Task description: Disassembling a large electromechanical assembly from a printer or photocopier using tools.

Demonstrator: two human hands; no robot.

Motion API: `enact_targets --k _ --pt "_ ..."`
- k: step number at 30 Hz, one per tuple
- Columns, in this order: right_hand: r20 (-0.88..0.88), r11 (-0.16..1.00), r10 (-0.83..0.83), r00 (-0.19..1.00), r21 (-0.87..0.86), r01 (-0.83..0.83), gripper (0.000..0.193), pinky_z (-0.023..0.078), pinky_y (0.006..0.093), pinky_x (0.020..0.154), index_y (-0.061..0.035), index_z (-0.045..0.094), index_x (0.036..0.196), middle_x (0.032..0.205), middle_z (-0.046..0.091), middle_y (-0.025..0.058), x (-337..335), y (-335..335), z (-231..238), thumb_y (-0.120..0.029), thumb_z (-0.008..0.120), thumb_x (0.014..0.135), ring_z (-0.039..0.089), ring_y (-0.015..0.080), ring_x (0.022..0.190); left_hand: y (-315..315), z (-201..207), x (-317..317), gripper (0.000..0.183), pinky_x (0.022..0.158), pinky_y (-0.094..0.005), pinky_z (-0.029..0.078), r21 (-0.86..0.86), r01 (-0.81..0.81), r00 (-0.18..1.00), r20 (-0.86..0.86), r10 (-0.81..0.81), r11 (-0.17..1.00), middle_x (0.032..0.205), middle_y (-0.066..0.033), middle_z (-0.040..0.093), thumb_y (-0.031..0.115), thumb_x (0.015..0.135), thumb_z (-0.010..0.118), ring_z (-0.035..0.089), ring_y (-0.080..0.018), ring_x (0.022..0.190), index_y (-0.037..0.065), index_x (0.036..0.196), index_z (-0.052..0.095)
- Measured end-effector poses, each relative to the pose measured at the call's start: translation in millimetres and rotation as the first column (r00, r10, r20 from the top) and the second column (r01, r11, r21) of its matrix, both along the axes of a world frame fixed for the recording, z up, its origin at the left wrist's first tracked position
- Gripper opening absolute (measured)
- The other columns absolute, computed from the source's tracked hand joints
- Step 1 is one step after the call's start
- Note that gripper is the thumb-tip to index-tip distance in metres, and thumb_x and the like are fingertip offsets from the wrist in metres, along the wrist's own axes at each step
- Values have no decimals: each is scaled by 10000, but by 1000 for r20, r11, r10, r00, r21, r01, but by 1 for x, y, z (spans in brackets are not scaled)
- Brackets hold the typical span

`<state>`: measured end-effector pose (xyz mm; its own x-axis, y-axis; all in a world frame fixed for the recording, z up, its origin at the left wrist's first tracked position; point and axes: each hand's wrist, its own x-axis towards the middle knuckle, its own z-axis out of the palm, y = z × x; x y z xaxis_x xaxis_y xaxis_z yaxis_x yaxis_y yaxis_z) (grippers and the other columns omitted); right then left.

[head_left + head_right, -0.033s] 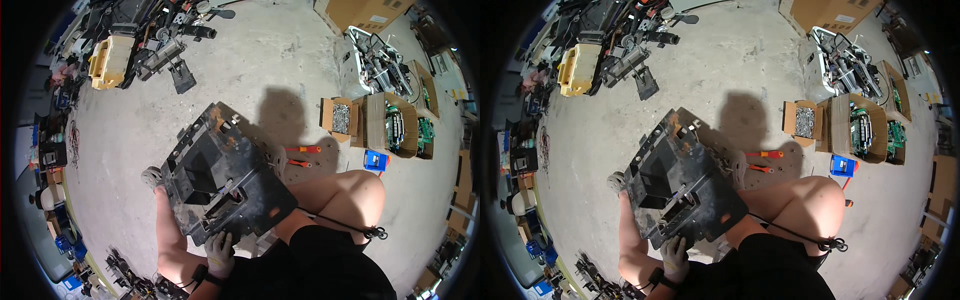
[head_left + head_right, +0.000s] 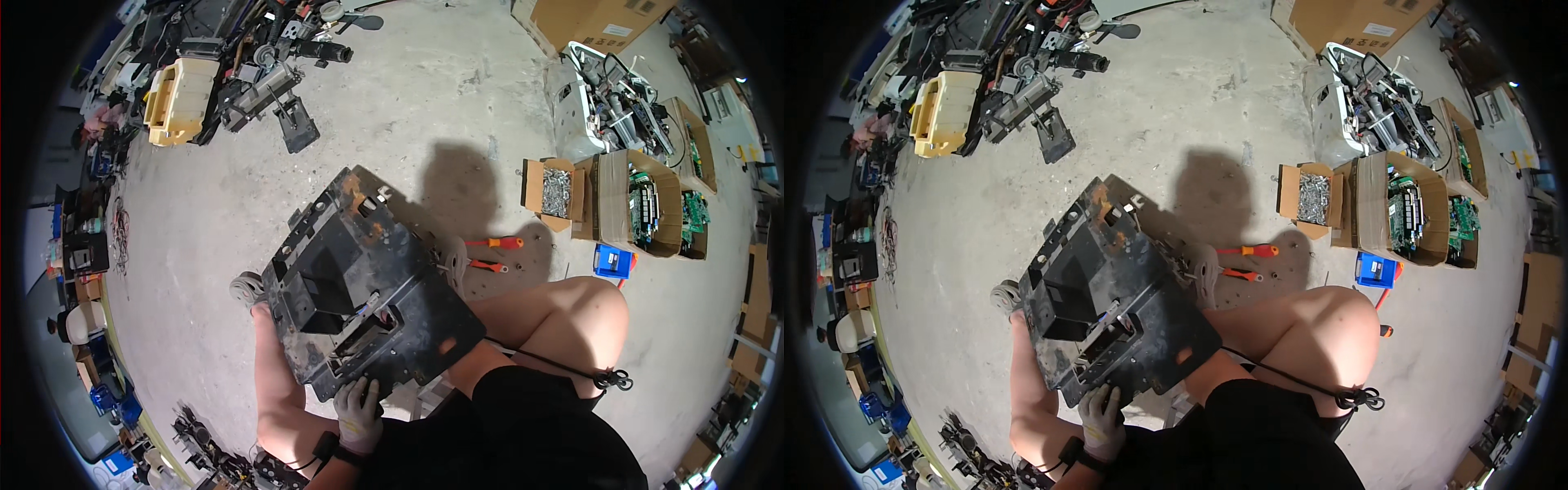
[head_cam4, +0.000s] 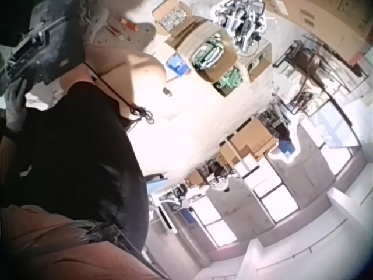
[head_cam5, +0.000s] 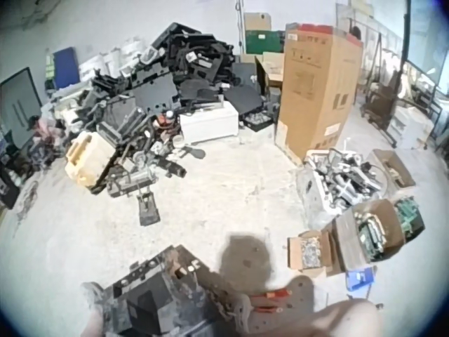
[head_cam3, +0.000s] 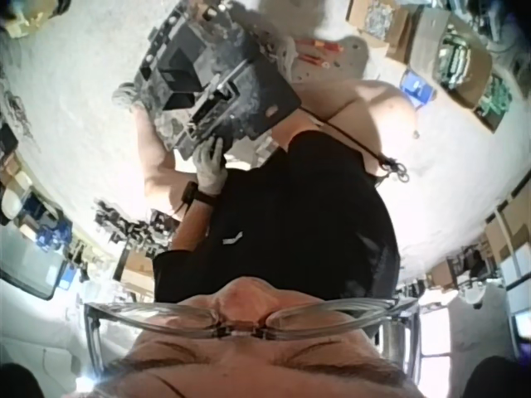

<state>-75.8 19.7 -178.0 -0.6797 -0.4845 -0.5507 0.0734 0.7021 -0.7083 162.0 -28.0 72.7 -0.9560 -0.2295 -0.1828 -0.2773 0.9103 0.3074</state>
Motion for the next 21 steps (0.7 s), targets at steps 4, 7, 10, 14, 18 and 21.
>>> enact_targets --k 4,7,10,14,18,21 --pt "4 1000 15 1000 10 -16 375 562 445 898 -114 678 1219 1194 712 75 3 -1 0 -381 481 1043 674 300 1106 -4 4 0 614 1057 -527 404 25 10 999 38 -11 1000 1334 -142 551 21 688 663 490 -376 1243 69 1300 639" --pt "6 999 28 1000 14 -28 375 562 445 897 -114 678 1217 1192 712 74 7 -1 -1 -382 480 1044 675 300 1105 -4 5 0 614 1056 -525 406 13 -14 1000 12 14 1000 1337 -141 555 23 695 665 496 -376 1237 73 1306 636" --pt "7 999 34 999 31 -35 374 563 445 895 -115 678 1216 1189 712 72 7 0 -8 -382 479 1044 675 299 1103 -5 8 -7 610 1046 -519 420 70 -20 1000 -7 21 997 1310 -159 560 -37 693 628 504 -388 1235 63 1295 630" --pt "5 998 54 999 41 -54 374 563 445 894 -115 679 1214 1187 713 70 11 -1 -11 -382 478 1045 675 298 1101 -5 7 -2 607 1044 -517 422 61 -17 999 -31 19 998 1308 -158 563 -35 696 634 509 -387 1230 58 1296 630" --pt "-1 997 61 998 44 -61 373 564 444 892 -116 679 1213 1184 713 68 7 1 -15 -382 477 1046 675 298 1099 -3 12 -6 562 1058 -513 432 80 -42 999 0 42 996 1298 -167 580 -36 712 638 523 -397 1221 46 1268 647" --pt "-10 997 67 998 44 -66 373 564 444 891 -116 679 1211 1181 714 67 1 4 -13 -383 477 1047 676 297 1097 -6 18 -7 516 1051 -510 458 82 -51 999 -9 51 995 1272 -172 603 -51 732 627 551 -413 1200 35 1240 662"
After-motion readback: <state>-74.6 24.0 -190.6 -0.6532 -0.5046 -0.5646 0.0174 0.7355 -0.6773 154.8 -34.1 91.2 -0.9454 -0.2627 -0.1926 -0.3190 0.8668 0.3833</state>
